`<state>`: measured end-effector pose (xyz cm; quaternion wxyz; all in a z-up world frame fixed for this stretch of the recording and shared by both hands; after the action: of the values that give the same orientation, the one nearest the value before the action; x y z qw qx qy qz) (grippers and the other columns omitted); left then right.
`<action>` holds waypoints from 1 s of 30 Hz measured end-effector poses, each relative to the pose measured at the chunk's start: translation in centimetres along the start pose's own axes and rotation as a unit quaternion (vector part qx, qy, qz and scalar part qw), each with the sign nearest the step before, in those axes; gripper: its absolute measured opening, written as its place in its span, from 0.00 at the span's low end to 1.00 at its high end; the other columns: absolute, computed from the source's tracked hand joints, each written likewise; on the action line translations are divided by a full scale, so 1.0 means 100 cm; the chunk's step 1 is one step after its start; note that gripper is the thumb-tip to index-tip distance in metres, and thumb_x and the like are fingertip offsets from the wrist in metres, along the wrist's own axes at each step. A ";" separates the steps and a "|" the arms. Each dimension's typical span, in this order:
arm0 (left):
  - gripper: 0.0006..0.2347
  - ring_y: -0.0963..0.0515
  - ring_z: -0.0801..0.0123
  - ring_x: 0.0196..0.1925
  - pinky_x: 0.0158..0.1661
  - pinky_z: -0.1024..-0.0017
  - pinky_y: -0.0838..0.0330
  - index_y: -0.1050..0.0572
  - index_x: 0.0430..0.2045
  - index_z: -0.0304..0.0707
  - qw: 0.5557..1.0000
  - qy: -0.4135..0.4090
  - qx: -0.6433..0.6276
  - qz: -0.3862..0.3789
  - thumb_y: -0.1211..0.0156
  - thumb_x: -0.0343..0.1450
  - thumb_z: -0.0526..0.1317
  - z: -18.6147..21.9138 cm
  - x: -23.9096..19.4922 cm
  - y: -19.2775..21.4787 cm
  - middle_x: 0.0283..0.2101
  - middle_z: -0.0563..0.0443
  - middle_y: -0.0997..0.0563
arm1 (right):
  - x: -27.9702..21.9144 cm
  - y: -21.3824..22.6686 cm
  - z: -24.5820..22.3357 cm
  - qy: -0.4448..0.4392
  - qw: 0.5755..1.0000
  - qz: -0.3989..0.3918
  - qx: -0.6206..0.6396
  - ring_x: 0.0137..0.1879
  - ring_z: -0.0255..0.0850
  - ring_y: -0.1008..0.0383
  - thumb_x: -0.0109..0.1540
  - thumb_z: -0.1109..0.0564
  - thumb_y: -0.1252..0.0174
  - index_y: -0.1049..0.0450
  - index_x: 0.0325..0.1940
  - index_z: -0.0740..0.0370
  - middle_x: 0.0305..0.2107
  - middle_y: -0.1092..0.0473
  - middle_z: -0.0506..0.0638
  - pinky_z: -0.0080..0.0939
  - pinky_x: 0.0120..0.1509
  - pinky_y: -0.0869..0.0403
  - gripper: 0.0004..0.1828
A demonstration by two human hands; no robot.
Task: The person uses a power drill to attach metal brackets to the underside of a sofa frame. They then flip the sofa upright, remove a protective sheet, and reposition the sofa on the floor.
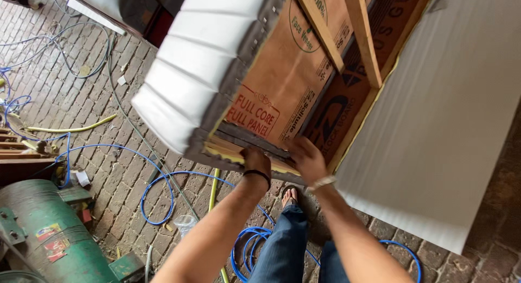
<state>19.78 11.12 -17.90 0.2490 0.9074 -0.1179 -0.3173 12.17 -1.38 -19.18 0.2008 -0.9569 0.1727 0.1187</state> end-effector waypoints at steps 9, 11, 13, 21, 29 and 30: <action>0.12 0.21 0.53 0.55 0.46 0.52 0.26 0.18 0.44 0.43 0.999 0.021 -0.030 0.018 0.48 0.74 0.41 -0.053 0.016 -0.036 0.51 0.45 0.19 | 0.034 0.029 0.197 -0.166 0.853 -0.118 -0.482 0.76 0.53 0.43 0.50 0.50 0.29 0.52 0.80 0.42 0.75 0.50 0.55 0.47 0.78 0.38 0.58; 0.11 0.22 0.54 0.55 0.46 0.56 0.27 0.18 0.43 0.45 0.999 0.016 -0.045 0.017 0.46 0.73 0.42 -0.062 0.013 -0.033 0.51 0.46 0.20 | 0.045 0.020 0.216 -0.185 0.836 -0.145 -0.495 0.74 0.53 0.39 0.50 0.49 0.29 0.52 0.81 0.38 0.74 0.49 0.55 0.46 0.77 0.35 0.59; 0.11 0.22 0.55 0.56 0.47 0.58 0.27 0.18 0.43 0.46 0.998 0.008 -0.053 0.022 0.46 0.72 0.42 -0.069 0.013 -0.030 0.51 0.47 0.20 | 0.060 0.015 0.219 -0.073 0.864 -0.151 -0.476 0.74 0.53 0.37 0.51 0.47 0.27 0.46 0.77 0.45 0.71 0.43 0.54 0.47 0.76 0.35 0.54; 0.10 0.24 0.53 0.57 0.53 0.55 0.28 0.20 0.44 0.41 0.992 -0.069 -0.083 0.069 0.46 0.73 0.40 -0.100 0.000 -0.029 0.51 0.42 0.21 | 0.077 -0.002 0.209 -0.019 0.843 -0.134 -0.521 0.64 0.57 0.34 0.49 0.58 0.33 0.31 0.55 0.57 0.53 0.32 0.58 0.50 0.66 0.32 0.30; 0.19 0.30 0.48 0.64 0.58 0.48 0.31 0.27 0.52 0.41 0.967 -0.177 -0.168 -0.069 0.38 0.65 0.35 -0.050 -0.024 -0.027 0.58 0.39 0.28 | -0.045 0.078 0.139 -0.101 0.840 -0.087 -0.526 0.60 0.55 0.29 0.46 0.58 0.35 0.29 0.47 0.59 0.47 0.28 0.55 0.50 0.61 0.27 0.25; 0.21 0.32 0.47 0.65 0.58 0.45 0.32 0.29 0.54 0.42 0.960 -0.186 -0.182 -0.101 0.38 0.65 0.35 -0.036 -0.024 -0.029 0.59 0.39 0.29 | -0.058 0.091 0.131 -0.117 0.831 -0.080 -0.538 0.59 0.55 0.28 0.45 0.57 0.35 0.29 0.47 0.59 0.47 0.28 0.55 0.50 0.61 0.27 0.25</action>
<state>20.37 15.79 -15.78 0.3502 0.7789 -0.0099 -0.5202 1.37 -1.97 -32.29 -0.3179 -0.9033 -0.0200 0.2872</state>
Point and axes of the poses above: each hand's wrist, its own x-axis towards the middle knuckle, its own y-axis out of the back of the hand, z = x × y, the point moved 5 cm from there along x, towards the middle knuckle
